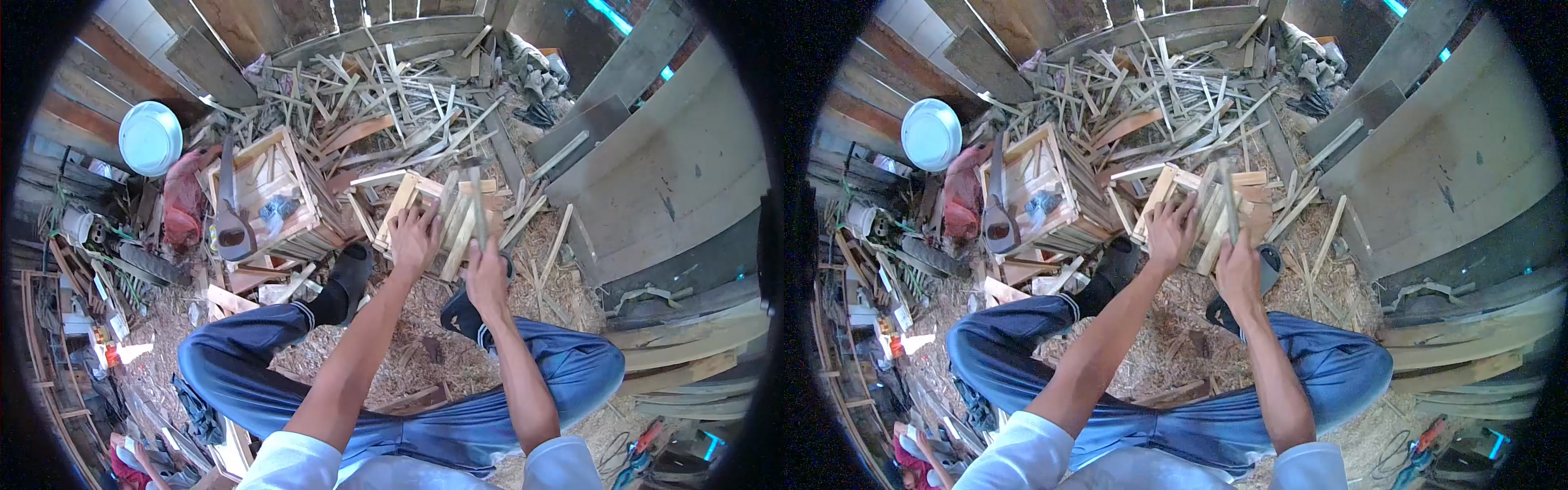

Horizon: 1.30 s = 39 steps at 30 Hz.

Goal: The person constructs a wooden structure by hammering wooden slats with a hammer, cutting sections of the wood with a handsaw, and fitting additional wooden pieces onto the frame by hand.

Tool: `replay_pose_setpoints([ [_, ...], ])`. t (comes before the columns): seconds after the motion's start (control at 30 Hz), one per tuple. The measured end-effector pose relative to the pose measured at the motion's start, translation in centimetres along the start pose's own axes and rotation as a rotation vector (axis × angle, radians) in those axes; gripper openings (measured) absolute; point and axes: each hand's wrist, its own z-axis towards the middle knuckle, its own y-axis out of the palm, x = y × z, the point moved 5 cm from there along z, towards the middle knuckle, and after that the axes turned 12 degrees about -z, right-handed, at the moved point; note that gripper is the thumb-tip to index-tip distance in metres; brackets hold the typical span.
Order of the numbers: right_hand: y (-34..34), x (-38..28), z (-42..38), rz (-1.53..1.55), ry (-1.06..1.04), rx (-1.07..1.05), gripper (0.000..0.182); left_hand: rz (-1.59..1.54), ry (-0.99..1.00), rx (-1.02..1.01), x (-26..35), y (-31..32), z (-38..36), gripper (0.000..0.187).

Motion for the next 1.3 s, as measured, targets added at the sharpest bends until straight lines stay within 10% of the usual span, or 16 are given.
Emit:
replay_pose_setpoints([
  [0.5,0.7,0.6,0.8,-0.216,-0.090,0.014,0.025,-0.066,-0.079,-0.040,-0.3,-0.2,0.1,0.035],
  [0.7,0.6,-0.5,-0.4,0.160,0.002,0.088,0.023,-0.065,-0.041,-0.003,-0.3,-0.2,-0.1,0.035],
  [0.87,0.6,-0.3,0.1,-0.194,-0.018,-0.054,0.026,-0.081,-0.051,0.000,-0.6,0.2,-0.1,0.035],
  [1.03,-1.7,-2.1,-1.0,0.187,0.001,0.213,0.026,-0.045,-0.070,-0.011,-0.4,-0.2,-0.2,0.035],
  [1.17,2.8,1.7,0.6,-0.292,-0.054,-0.035,0.028,-0.092,-0.086,-0.030,-0.7,0.2,0.0,0.034],
  [1.3,-0.8,-1.8,-0.8,0.068,0.047,0.008,0.028,-0.076,-0.064,0.005,-0.6,0.2,0.0,0.034],
])
